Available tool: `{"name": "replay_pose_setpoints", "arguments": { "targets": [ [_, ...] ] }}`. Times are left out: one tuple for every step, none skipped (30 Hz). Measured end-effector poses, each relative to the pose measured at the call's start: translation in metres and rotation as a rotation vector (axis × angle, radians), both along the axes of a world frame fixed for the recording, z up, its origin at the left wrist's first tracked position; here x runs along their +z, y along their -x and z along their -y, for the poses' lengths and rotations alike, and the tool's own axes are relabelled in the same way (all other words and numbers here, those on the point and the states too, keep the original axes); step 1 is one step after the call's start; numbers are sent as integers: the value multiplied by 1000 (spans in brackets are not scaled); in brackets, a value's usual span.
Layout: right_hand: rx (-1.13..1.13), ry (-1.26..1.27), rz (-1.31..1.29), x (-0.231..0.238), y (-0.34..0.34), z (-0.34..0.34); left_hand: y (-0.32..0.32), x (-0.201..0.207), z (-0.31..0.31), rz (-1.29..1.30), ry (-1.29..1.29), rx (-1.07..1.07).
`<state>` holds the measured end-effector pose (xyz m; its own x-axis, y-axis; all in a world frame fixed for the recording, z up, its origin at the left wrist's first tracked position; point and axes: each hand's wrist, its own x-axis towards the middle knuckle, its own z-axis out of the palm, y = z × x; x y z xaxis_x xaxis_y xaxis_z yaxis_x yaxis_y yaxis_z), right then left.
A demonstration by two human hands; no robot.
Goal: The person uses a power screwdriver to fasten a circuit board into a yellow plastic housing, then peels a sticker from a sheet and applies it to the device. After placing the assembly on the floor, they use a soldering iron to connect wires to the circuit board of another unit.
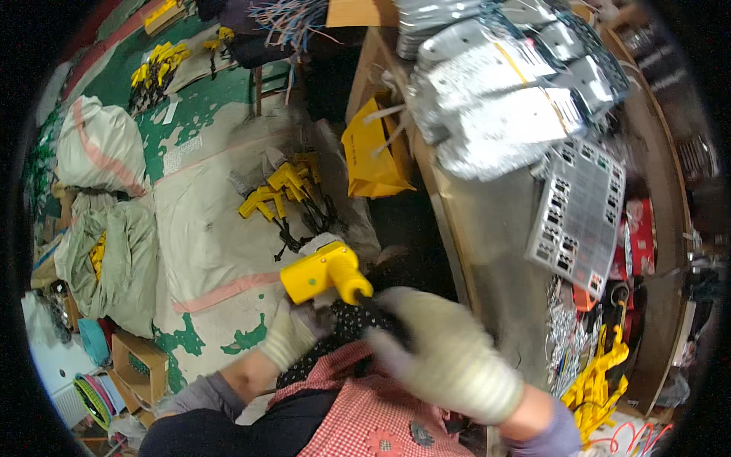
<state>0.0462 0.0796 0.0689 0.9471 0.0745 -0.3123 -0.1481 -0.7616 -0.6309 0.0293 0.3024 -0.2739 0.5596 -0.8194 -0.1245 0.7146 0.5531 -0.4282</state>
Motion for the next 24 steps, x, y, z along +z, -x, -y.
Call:
{"name": "replay_pose_setpoints", "arguments": {
  "targets": [
    [95, 149, 132, -31, -9, -13, 8, 12, 8, -71, -146, 77],
    [145, 239, 80, -52, -16, -24, -17, 78, 42, -131, -768, -37],
    [301, 262, 134, -71, -19, -35, -36, 95, 55, -122, -727, -24],
    [373, 418, -145, -85, -24, -54, -54, 96, 60, -125, -692, -8],
    [397, 360, -141, -87, -29, -54, -79, 76, 58, -407, -717, -95],
    [443, 296, -130, -81, -35, -55, -83, 28, 46, -480, -548, -132],
    [488, 299, 40, -70, -48, -46, -87, -23, 32, -550, -380, -152],
    [521, 297, 202, -60, -63, -29, -98, -56, 24, -586, -468, -147],
    [433, 377, 224, -47, -74, -10, -114, -72, 19, -572, -522, -170],
    [313, 530, 219, -30, -81, 11, -138, -71, 29, -693, -615, -156],
    [289, 659, 251, -27, -88, 29, -153, -88, 33, -564, -990, -57],
    [270, 660, 214, -31, -91, 47, -167, -107, 34, -501, -1124, 17],
    [364, 666, 255, -43, -91, 60, -176, -166, 6, -380, -1206, 65],
    [428, 715, 272, -58, -88, 78, -203, -173, 19, -518, -993, 94],
    [465, 662, 266, -59, -87, 85, -220, -188, 19, -425, -1097, 126],
    [507, 608, 262, -60, -86, 92, -238, -204, 17, -333, -1200, 164],
    [488, 571, 286, -62, -80, 97, -247, -236, -15, -285, -1157, 200],
    [461, 534, 304, -61, -71, 101, -252, -261, -41, -231, -1115, 229],
    [458, 581, 281, -62, -64, 108, -275, -255, -11, -373, -1169, 233],
    [532, 533, 246, -58, -61, 116, -280, -274, -29, -330, -1337, 301],
    [586, 537, 189, -53, -60, 117, -294, -287, -19, -289, -1365, 261],
    [598, 539, 182, -53, -61, 119, -300, -295, -23, -258, -1424, 236],
    [594, 533, 155, -52, -62, 118, -305, -302, -24, -271, -1417, 237],
    [591, 525, 130, -49, -62, 118, -309, -309, -25, -307, -1458, 196]
  ]
}}
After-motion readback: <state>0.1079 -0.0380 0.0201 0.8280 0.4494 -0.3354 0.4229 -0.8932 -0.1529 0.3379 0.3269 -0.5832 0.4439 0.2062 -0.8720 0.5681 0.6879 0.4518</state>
